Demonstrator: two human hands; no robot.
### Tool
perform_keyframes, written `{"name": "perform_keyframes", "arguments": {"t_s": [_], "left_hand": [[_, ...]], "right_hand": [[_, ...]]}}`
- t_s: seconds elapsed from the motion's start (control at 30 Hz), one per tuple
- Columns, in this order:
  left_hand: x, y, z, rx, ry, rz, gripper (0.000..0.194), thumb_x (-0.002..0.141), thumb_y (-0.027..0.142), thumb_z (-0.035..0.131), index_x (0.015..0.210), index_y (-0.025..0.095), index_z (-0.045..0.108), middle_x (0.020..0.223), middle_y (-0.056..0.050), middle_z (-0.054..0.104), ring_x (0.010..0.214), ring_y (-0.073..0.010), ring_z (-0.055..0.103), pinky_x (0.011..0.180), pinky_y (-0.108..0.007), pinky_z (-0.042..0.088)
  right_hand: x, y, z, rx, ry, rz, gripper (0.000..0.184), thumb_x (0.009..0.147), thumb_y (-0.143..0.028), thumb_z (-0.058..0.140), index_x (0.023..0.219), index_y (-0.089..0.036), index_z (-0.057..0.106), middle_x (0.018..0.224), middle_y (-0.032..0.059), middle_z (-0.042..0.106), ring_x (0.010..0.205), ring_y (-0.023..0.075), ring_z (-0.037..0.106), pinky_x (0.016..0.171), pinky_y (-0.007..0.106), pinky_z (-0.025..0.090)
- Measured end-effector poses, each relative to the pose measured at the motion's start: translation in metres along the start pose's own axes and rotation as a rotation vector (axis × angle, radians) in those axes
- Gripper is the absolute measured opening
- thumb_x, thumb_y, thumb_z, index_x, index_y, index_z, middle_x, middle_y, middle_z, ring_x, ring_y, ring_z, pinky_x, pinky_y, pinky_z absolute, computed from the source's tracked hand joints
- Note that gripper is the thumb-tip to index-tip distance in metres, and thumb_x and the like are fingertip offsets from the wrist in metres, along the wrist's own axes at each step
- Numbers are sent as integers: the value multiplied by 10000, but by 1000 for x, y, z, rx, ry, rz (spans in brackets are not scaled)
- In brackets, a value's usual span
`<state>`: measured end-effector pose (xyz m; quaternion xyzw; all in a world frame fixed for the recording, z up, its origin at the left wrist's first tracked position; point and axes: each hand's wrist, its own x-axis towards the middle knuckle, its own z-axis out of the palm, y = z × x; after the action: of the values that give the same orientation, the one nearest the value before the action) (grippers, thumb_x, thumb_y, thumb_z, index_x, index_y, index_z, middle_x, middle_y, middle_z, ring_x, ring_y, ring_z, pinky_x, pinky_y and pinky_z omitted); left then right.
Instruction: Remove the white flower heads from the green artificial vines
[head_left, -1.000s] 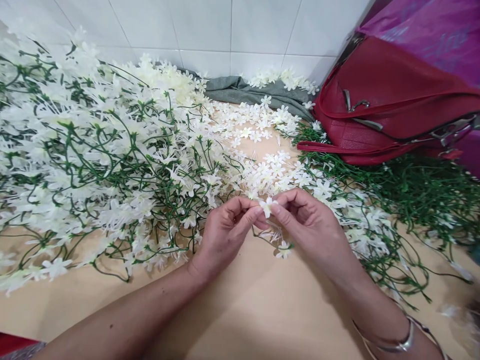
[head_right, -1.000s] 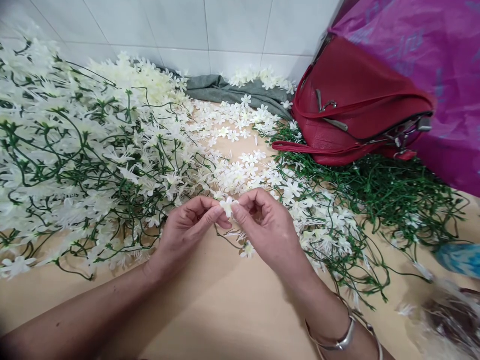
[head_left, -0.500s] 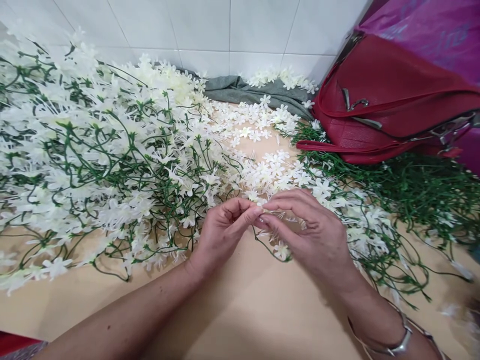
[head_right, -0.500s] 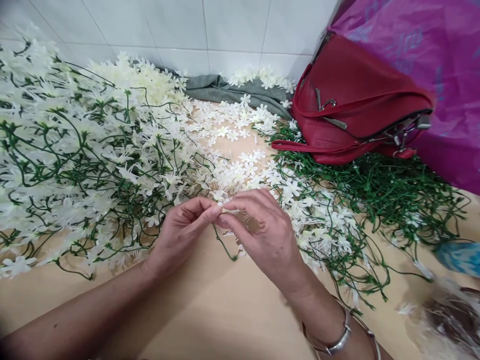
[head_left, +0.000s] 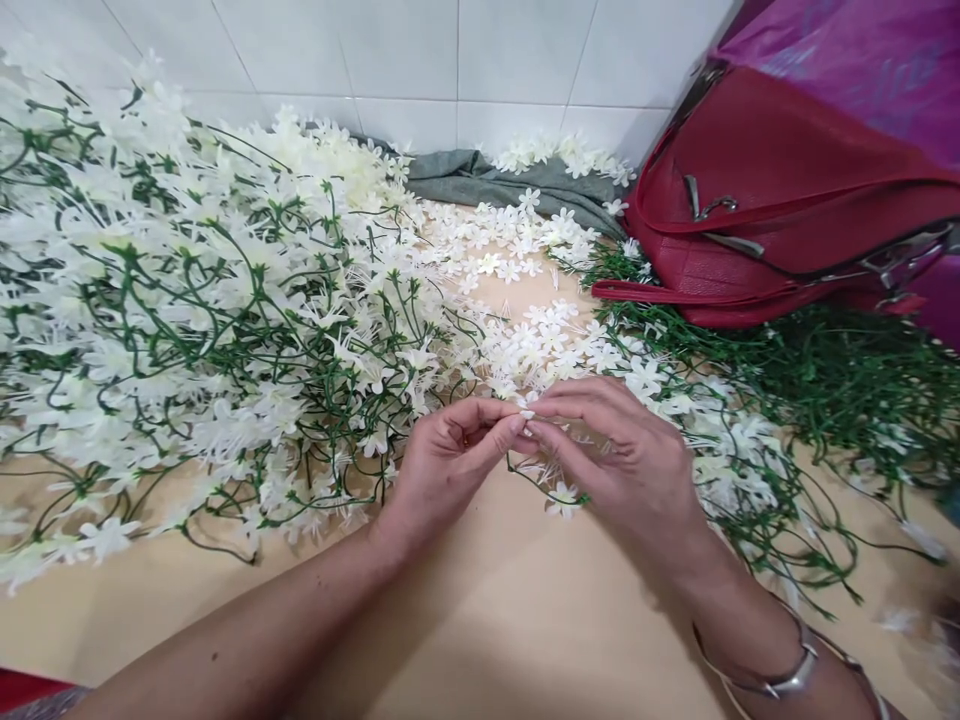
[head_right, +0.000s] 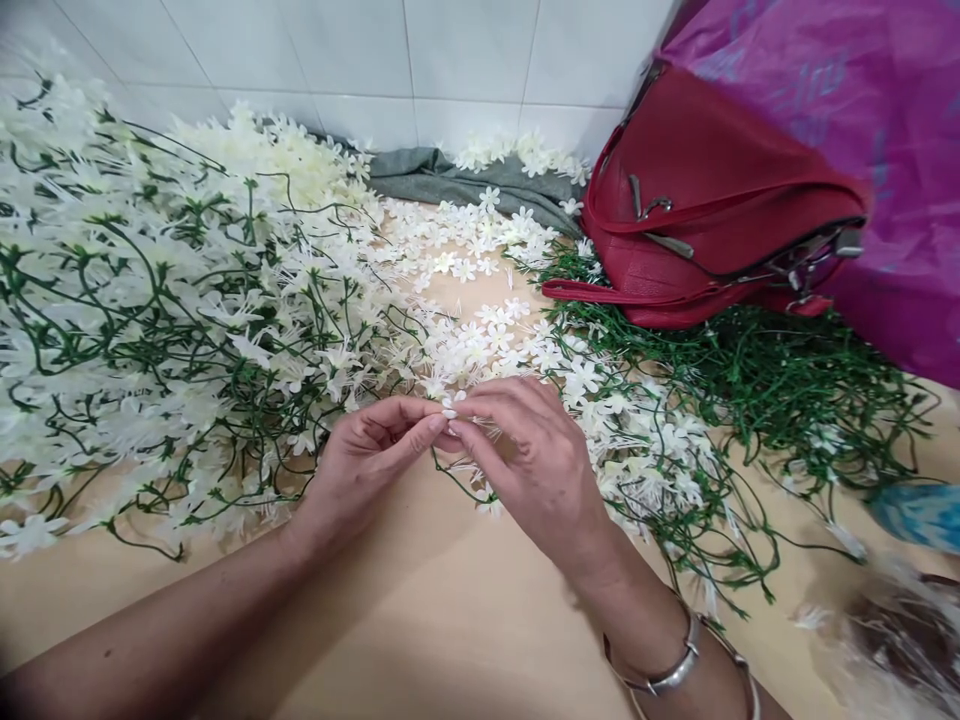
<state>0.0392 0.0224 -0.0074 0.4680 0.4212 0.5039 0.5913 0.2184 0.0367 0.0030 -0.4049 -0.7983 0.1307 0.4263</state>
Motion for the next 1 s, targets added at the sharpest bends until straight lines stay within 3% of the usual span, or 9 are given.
{"name": "perform_keyframes", "arguments": {"t_s": [0.17, 0.63, 0.7, 0.83, 1.0], "left_hand": [[-1, -1, 0, 56, 21, 14, 124, 915, 270, 720, 860, 170, 769, 804, -43, 794, 746, -138, 720, 740, -234, 575], [-3, 2, 0, 145, 25, 34, 159, 921, 270, 674, 798, 173, 692, 758, -21, 694, 706, -129, 599, 676, -239, 469], [-3, 4, 0, 143, 32, 24, 160, 923, 286, 672, 810, 175, 689, 778, -32, 716, 718, -139, 617, 689, -250, 476], [-1, 5, 0, 127, 105, 3, 147, 897, 286, 693, 796, 187, 656, 750, -26, 729, 714, -145, 643, 685, -247, 483], [0, 2, 0, 81, 125, 2, 135, 870, 284, 738, 821, 187, 657, 750, -20, 739, 760, -160, 707, 718, -251, 515]], "right_hand": [[-1, 2, 0, -90, -1, -90, 124, 926, -129, 730, 1017, -207, 699, 996, 81, 771, 945, 236, 701, 882, 428, 524], [-3, -2, 6, -23, 39, -90, 179, 926, -52, 672, 976, -224, 659, 935, 35, 763, 914, 199, 708, 868, 381, 513], [-3, -2, 6, 75, 86, 17, 169, 930, -59, 658, 963, -225, 665, 956, 34, 747, 927, 189, 700, 863, 364, 528], [1, 5, 2, 171, 298, 229, 128, 931, -100, 645, 913, -225, 662, 956, 41, 710, 942, 196, 687, 882, 372, 543], [6, 22, -13, -149, 469, 225, 94, 898, -140, 676, 937, -226, 672, 1032, 93, 703, 1035, 267, 679, 956, 469, 524]]}}
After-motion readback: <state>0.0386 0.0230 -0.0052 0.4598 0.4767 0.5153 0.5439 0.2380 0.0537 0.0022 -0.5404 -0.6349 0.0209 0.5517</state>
